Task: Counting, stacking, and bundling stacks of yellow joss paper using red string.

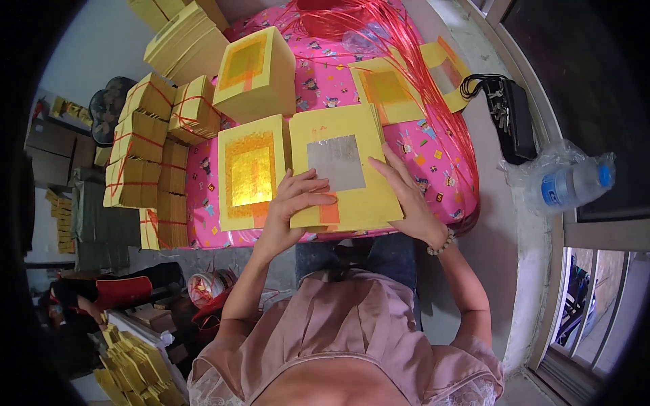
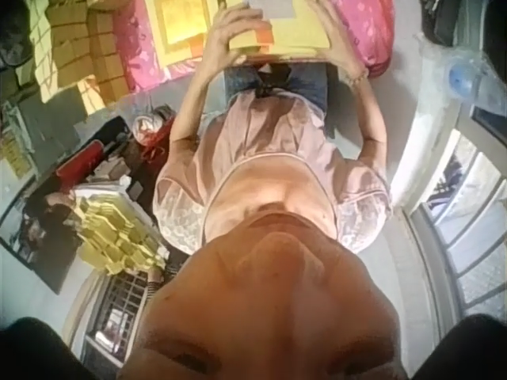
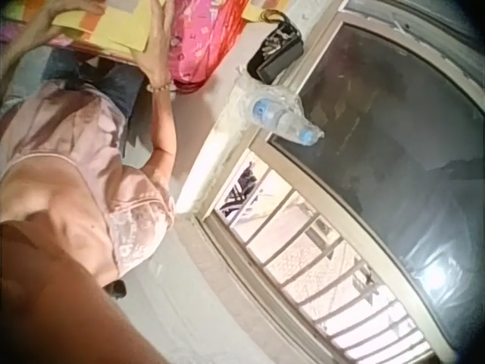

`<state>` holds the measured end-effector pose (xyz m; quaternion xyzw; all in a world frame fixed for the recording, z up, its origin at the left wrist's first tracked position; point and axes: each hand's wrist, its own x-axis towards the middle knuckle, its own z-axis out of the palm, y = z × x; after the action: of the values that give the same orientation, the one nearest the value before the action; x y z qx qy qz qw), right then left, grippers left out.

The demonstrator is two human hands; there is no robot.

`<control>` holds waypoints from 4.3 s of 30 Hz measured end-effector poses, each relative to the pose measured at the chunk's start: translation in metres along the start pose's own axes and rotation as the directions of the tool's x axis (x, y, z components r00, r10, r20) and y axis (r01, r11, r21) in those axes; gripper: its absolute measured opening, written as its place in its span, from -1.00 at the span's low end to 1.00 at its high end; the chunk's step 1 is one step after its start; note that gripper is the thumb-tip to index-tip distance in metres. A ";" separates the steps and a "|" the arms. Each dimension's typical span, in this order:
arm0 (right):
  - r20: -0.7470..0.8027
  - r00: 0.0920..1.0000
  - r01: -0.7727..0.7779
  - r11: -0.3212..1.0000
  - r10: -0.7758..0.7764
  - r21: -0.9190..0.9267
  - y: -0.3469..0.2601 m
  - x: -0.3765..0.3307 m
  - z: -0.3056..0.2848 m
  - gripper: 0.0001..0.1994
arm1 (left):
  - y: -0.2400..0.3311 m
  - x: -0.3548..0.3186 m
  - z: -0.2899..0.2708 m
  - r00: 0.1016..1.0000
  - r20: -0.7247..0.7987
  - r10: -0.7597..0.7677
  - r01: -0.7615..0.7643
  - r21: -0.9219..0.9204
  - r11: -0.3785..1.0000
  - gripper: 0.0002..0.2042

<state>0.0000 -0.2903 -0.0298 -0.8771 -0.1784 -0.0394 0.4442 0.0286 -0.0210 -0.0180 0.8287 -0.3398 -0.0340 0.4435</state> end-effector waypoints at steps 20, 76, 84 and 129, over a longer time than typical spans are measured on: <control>-0.339 0.863 0.355 0.927 -0.375 -0.124 -0.089 0.071 -0.078 -0.83 | 0.054 0.049 -0.032 0.827 -0.538 -0.160 -0.290 -0.653 0.700 -0.80; -0.131 0.937 -0.049 0.492 0.325 0.869 -0.024 0.019 -0.001 -0.64 | 0.034 0.049 0.021 0.944 -0.100 -0.316 0.089 -0.841 0.533 -0.54; -0.337 0.919 0.036 0.808 0.204 0.588 -0.043 0.004 0.008 -0.53 | 0.045 0.049 0.032 0.950 -0.154 -0.271 0.047 -0.789 0.613 -0.49; -0.355 0.918 0.019 0.873 0.178 0.487 -0.051 -0.023 0.008 -0.48 | 0.060 0.042 0.049 0.959 -0.205 -0.196 -0.014 -0.724 0.690 -0.64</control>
<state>-0.0396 -0.2625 -0.0003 -0.7202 -0.0540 -0.1484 0.6756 0.0111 -0.1041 0.0083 0.6019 -0.1948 -0.0744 0.7709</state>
